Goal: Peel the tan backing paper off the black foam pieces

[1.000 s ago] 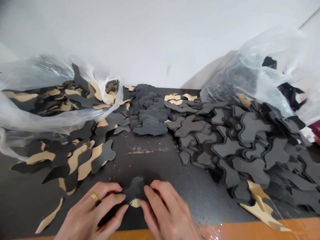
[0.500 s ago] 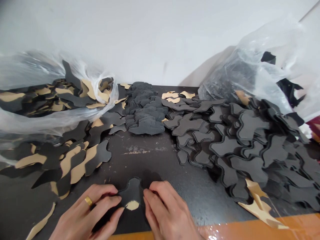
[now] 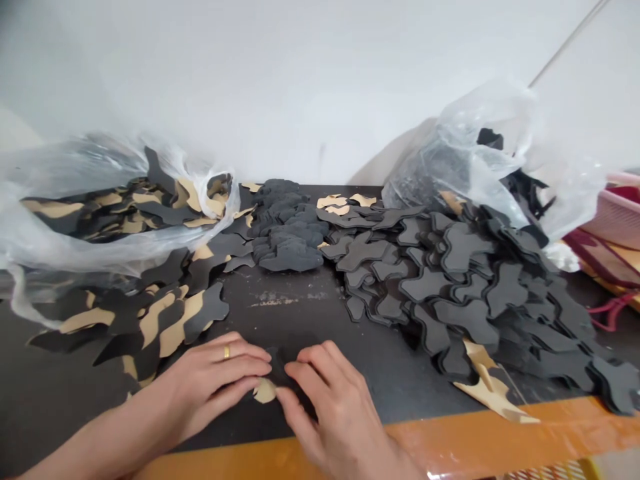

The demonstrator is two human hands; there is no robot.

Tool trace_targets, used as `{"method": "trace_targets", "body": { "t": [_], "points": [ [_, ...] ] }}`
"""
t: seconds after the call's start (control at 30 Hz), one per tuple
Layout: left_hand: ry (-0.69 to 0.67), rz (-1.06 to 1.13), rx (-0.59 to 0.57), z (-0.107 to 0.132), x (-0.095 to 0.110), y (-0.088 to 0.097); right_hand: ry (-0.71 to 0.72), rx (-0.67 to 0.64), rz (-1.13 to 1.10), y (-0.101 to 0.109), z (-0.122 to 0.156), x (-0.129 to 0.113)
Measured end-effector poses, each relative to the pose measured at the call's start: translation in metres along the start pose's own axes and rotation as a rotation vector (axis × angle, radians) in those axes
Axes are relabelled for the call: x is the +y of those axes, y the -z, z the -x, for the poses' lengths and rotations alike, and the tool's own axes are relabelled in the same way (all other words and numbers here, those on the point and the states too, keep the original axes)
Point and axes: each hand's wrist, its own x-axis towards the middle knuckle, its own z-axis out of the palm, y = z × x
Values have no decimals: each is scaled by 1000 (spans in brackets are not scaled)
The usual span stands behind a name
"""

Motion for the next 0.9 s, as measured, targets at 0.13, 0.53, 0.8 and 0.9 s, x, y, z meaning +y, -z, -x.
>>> {"method": "trace_targets", "body": {
  "t": [0.13,0.53,0.8,0.9],
  "points": [
    [107,110,13,2,-9,3,127,-35,93,2,0,0],
    [195,192,-26,1,-9,8,291,-38,339,-1,-17,-5],
    [198,175,-7,0,-10,7,380,-5,480,0,-21,-3],
    [191,158,-7,-2,-9,8,421,-5,494,-3,-25,-5]
  ]
}}
